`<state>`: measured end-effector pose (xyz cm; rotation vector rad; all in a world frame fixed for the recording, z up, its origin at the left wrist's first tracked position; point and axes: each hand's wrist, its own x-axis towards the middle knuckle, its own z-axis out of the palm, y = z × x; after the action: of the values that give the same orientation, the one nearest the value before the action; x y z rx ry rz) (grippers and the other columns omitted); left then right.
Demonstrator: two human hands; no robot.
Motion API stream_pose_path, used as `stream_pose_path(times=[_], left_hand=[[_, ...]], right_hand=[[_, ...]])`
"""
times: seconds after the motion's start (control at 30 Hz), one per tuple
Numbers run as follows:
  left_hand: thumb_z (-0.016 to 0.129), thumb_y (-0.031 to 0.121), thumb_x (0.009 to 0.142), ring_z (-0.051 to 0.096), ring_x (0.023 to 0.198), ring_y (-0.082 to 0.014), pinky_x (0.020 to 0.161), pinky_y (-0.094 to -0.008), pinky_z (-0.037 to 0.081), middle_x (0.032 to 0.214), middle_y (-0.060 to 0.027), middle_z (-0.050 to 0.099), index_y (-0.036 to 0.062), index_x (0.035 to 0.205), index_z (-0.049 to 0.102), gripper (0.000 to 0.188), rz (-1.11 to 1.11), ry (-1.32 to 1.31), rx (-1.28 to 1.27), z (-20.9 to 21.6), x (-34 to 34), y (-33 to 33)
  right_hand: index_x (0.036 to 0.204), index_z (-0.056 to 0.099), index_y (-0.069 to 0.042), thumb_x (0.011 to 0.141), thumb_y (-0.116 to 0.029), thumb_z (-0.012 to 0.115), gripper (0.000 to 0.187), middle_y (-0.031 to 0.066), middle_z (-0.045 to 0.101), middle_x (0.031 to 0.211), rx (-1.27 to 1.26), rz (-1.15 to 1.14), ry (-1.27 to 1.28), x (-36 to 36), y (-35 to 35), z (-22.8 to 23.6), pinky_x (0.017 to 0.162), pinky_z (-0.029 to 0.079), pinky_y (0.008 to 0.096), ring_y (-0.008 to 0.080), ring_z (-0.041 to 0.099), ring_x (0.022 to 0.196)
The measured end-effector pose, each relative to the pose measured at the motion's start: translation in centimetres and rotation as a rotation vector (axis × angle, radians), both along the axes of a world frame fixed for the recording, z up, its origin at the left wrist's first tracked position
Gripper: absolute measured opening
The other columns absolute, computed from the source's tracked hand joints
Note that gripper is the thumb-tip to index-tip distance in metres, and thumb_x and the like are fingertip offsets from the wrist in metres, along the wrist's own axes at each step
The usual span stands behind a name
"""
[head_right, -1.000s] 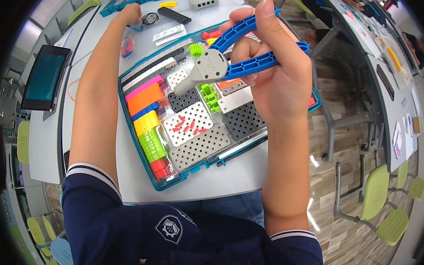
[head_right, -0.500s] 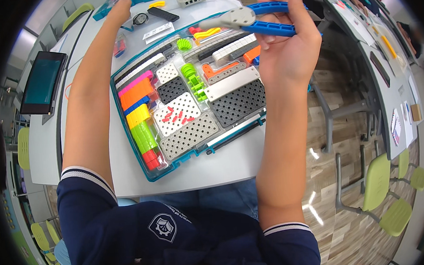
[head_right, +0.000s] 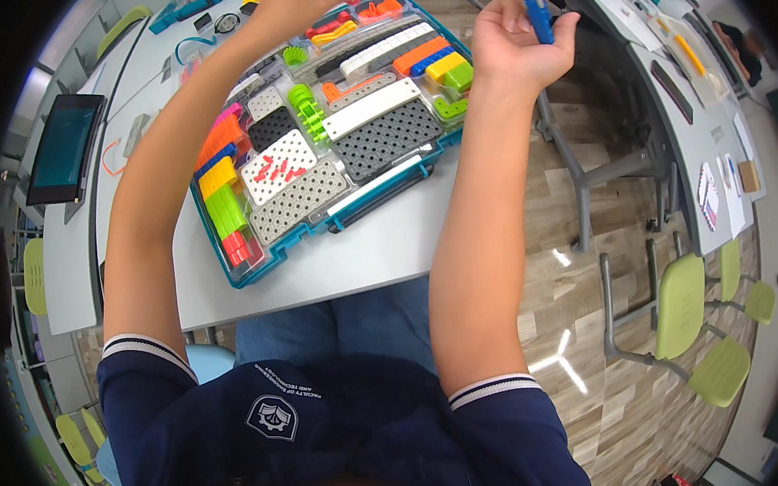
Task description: The person uses a blue plastic tool to remove small red pins from white and black perforated boards inside a teal educational kit. They then place the boards and pins back into their designated compartments within the kit.
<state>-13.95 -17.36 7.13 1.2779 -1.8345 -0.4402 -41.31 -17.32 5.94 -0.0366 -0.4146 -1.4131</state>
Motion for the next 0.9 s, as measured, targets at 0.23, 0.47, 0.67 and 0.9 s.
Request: stream_pose_path(times=[0.23, 0.47, 0.67, 0.9], left_hand=[[0.076, 0.008, 0.087, 0.074, 0.084, -0.0164, 0.078, -0.0311, 0.060, 0.091, -0.0126, 0.076, -0.0013, 0.108, 0.071, 0.024, -0.103, -0.103, -0.038, 0.1, -5.5, 6.0], [0.074, 0.009, 0.086, 0.074, 0.079, -0.0169, 0.072, -0.0317, 0.059, 0.085, -0.0141, 0.076, -0.0027, 0.105, 0.073, 0.022, -0.299, -0.028, 0.135, 0.7, -9.0, 6.5], [0.075, 0.011, 0.079, 0.075, 0.076, -0.0253, 0.072, -0.0360, 0.058, 0.084, -0.0178, 0.075, -0.0004, 0.099, 0.075, 0.023, -0.353, -0.102, -0.153, -0.9, -12.4, 5.1], [0.072, 0.011, 0.080, 0.074, 0.085, -0.0324, 0.077, -0.0409, 0.058, 0.090, -0.0191, 0.074, 0.0014, 0.099, 0.075, 0.021, -0.379, -0.148, -0.137, -1.0, -14.6, 5.1]], right_hand=[[0.101, 0.056, -0.001, 0.104, -0.048, 0.053, 0.047, 0.0035, 0.049, 0.076, 0.029, -0.077, -0.089, -1.4, -0.9, -0.9, 0.046, 0.030, 0.0259, 0.0138, 0.035, 0.052], [0.108, 0.053, 0.002, 0.104, -0.049, 0.049, 0.051, 0.0129, 0.052, 0.090, -0.048, -0.177, -0.206, -3.2, -1.8, -1.5, 0.046, 0.032, 0.0241, 0.0127, 0.035, 0.051], [0.107, 0.052, 0.001, 0.103, -0.050, 0.052, 0.050, 0.0126, 0.052, 0.090, -0.059, -0.178, -0.197, -5.2, -3.5, -2.1, 0.046, 0.032, 0.0232, 0.0120, 0.035, 0.051], [0.103, 0.051, -0.001, 0.102, -0.050, 0.053, 0.049, 0.0091, 0.049, 0.082, -0.049, -0.194, -0.203, -5.9, -3.6, -2.1, 0.045, 0.032, 0.0232, 0.0121, 0.036, 0.053]])
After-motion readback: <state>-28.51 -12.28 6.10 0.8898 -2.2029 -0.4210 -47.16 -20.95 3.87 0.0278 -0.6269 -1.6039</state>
